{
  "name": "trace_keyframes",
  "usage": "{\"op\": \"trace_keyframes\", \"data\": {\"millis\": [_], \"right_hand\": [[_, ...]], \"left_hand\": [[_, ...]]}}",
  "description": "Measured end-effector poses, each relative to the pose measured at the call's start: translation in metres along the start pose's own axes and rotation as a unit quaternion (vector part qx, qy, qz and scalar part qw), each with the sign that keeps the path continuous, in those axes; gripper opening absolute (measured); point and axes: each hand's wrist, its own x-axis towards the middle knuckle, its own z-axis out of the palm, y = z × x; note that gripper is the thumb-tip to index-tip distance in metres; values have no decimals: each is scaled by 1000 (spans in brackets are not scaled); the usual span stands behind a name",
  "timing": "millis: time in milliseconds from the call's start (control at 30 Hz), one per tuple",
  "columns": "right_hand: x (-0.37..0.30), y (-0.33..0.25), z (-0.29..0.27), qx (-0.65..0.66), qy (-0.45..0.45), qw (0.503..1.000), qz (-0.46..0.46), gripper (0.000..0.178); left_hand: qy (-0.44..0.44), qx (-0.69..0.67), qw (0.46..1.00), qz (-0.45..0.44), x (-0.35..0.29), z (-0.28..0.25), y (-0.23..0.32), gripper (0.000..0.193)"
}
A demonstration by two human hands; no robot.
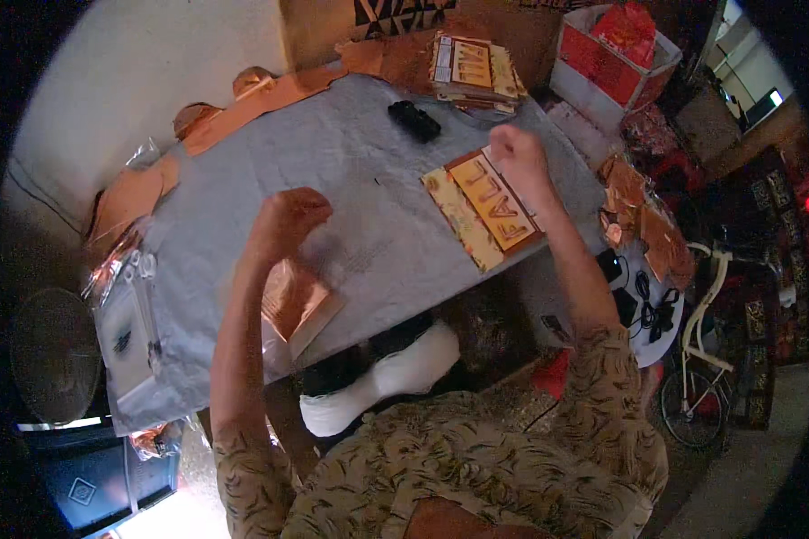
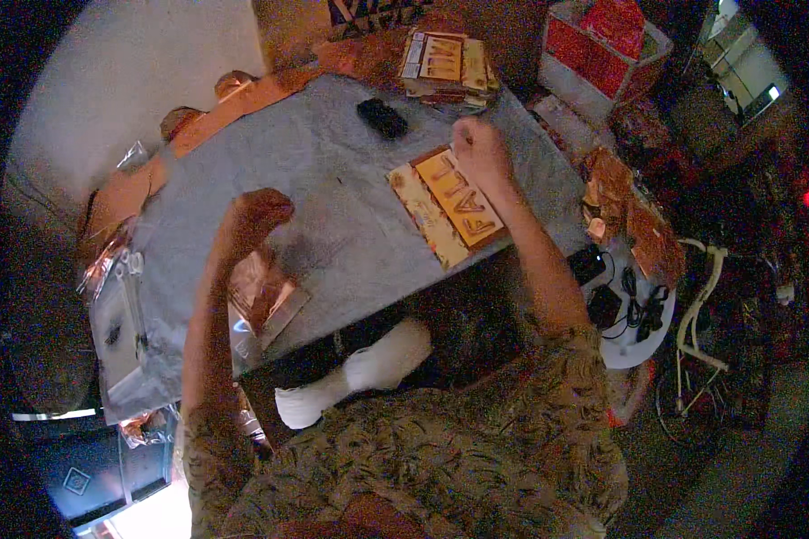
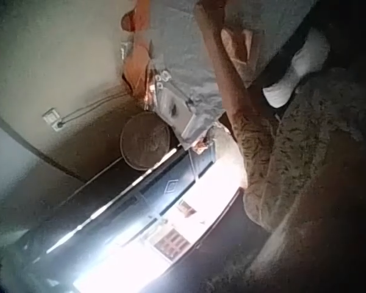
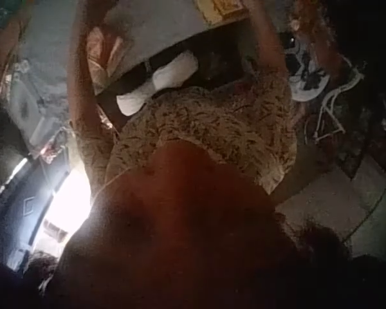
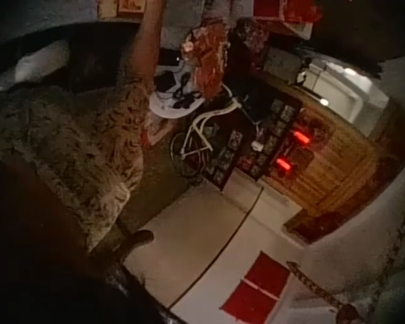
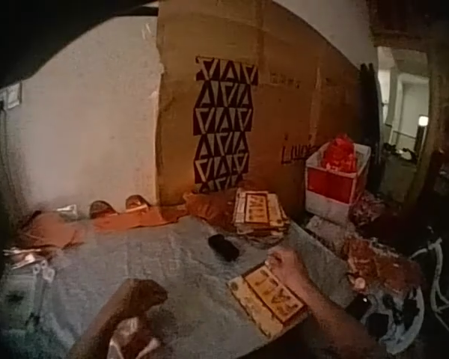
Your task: Packing decorative copper-colored foil leaves and printed card inserts into plastic protective sleeves.
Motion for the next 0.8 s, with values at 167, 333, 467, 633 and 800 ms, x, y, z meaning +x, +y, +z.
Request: {"op": "trace_keyframes", "data": {"millis": [167,333,467,633,800], "right_hand": [[49,52,3,-191,41,980,-35,29],[70,77,12,-180,50,981,-57,30],[65,45,14,-213,6,975,-54,26],[76,77,11,-189,10,980,-65,20],[74,87,8,-159,56,978,-119,15]], "left_hand": [[-36,254,963,-84,39,2,-2,25],[58,370,927,25,55,21,1,48],[80,333,937,71,72,42,5,47],[125,257,951,120,96,88,6,47],[120,244,952,144,93,92,2,43]]}}
